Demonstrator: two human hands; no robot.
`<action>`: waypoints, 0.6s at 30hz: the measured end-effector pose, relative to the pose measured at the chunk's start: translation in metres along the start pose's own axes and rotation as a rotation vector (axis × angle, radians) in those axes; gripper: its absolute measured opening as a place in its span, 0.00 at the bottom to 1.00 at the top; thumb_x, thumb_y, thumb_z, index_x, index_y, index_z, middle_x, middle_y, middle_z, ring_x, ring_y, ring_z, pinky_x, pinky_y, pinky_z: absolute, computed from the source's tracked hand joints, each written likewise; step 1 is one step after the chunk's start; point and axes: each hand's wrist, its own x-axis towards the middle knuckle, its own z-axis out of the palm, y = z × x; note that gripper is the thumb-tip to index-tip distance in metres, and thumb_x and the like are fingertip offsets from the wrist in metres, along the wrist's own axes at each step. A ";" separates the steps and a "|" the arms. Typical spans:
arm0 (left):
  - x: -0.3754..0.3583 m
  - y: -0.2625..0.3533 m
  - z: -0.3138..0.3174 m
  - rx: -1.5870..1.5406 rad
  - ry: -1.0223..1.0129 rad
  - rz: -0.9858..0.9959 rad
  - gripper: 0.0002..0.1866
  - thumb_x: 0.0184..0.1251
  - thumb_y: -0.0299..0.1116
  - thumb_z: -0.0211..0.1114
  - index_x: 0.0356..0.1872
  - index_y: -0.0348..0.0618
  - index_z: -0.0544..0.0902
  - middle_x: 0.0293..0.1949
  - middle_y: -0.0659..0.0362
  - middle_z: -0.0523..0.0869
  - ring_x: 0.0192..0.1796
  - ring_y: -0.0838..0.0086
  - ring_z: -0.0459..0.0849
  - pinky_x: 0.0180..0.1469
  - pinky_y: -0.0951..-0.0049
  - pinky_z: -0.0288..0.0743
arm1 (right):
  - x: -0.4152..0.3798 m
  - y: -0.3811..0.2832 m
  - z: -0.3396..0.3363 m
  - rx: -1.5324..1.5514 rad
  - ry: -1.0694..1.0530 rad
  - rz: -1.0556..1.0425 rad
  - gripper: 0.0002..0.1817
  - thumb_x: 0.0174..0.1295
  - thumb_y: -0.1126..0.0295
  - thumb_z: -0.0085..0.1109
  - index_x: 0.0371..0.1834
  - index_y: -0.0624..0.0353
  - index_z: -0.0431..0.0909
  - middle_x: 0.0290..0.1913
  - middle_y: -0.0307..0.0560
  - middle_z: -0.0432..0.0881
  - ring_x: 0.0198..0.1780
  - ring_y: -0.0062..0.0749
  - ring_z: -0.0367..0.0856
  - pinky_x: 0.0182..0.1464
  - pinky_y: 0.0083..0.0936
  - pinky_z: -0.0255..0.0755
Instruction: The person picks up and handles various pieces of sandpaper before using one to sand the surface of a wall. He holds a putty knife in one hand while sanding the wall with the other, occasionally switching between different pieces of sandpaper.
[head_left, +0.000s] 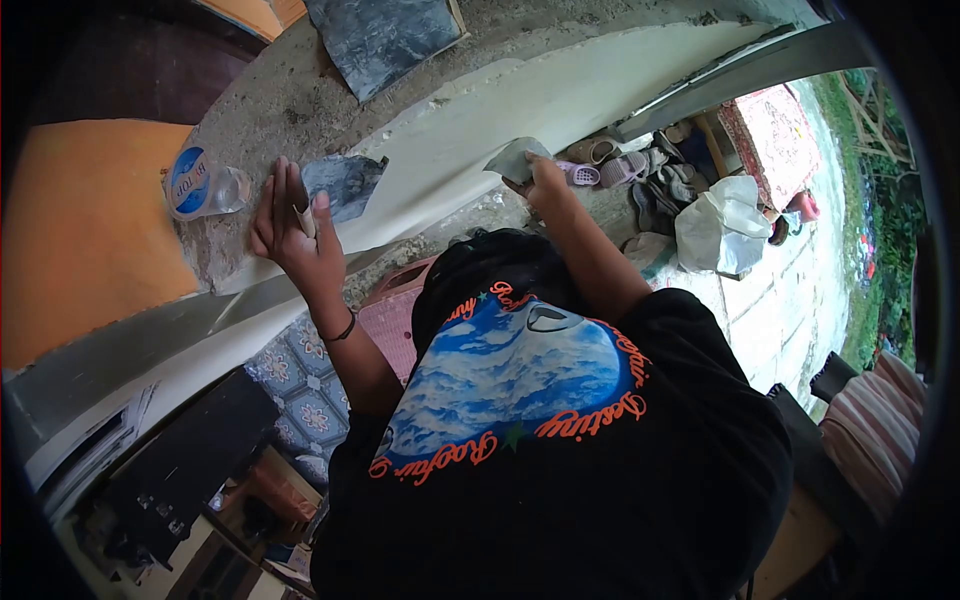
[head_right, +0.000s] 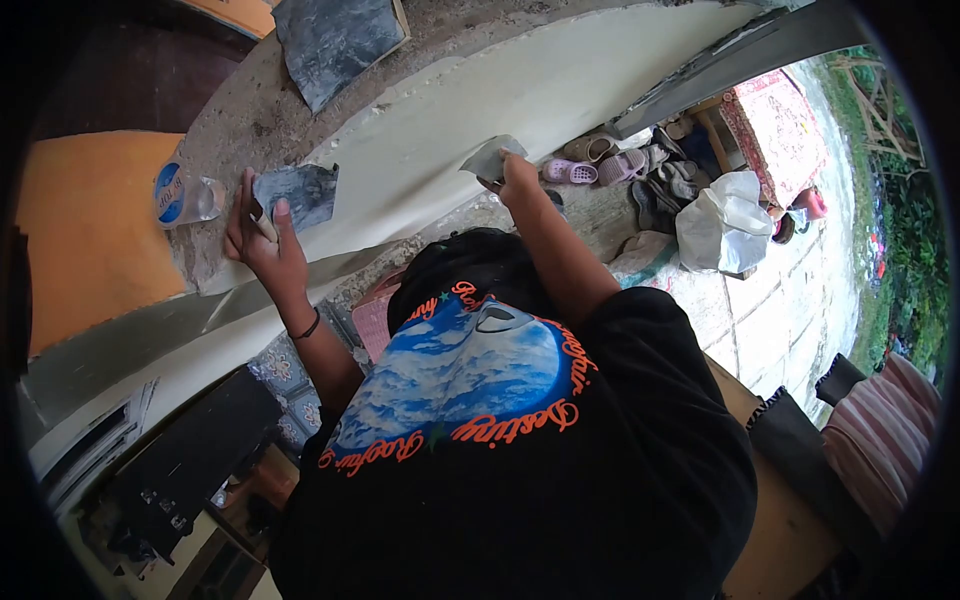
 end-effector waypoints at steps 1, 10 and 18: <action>0.000 0.000 -0.001 0.001 -0.003 0.004 0.22 0.66 0.43 0.55 0.59 0.47 0.74 0.61 0.62 0.74 0.63 0.68 0.68 0.66 0.61 0.44 | -0.001 0.002 -0.002 0.005 0.001 0.002 0.19 0.67 0.71 0.42 0.60 0.60 0.60 0.57 0.51 0.69 0.56 0.45 0.72 0.51 0.47 0.74; 0.001 0.003 0.002 0.034 -0.021 0.005 0.23 0.68 0.46 0.51 0.58 0.44 0.74 0.61 0.62 0.73 0.63 0.68 0.67 0.66 0.61 0.43 | 0.013 0.026 -0.006 -0.037 0.032 -0.104 0.18 0.59 0.77 0.48 0.54 0.65 0.67 0.46 0.53 0.77 0.48 0.43 0.79 0.49 0.42 0.76; -0.001 0.005 -0.002 0.007 -0.122 -0.083 0.29 0.67 0.50 0.51 0.63 0.42 0.68 0.60 0.56 0.73 0.64 0.64 0.64 0.66 0.60 0.42 | -0.030 0.052 0.080 -0.936 0.294 -0.507 0.24 0.52 0.75 0.48 0.56 0.69 0.67 0.44 0.69 0.78 0.48 0.59 0.77 0.51 0.42 0.71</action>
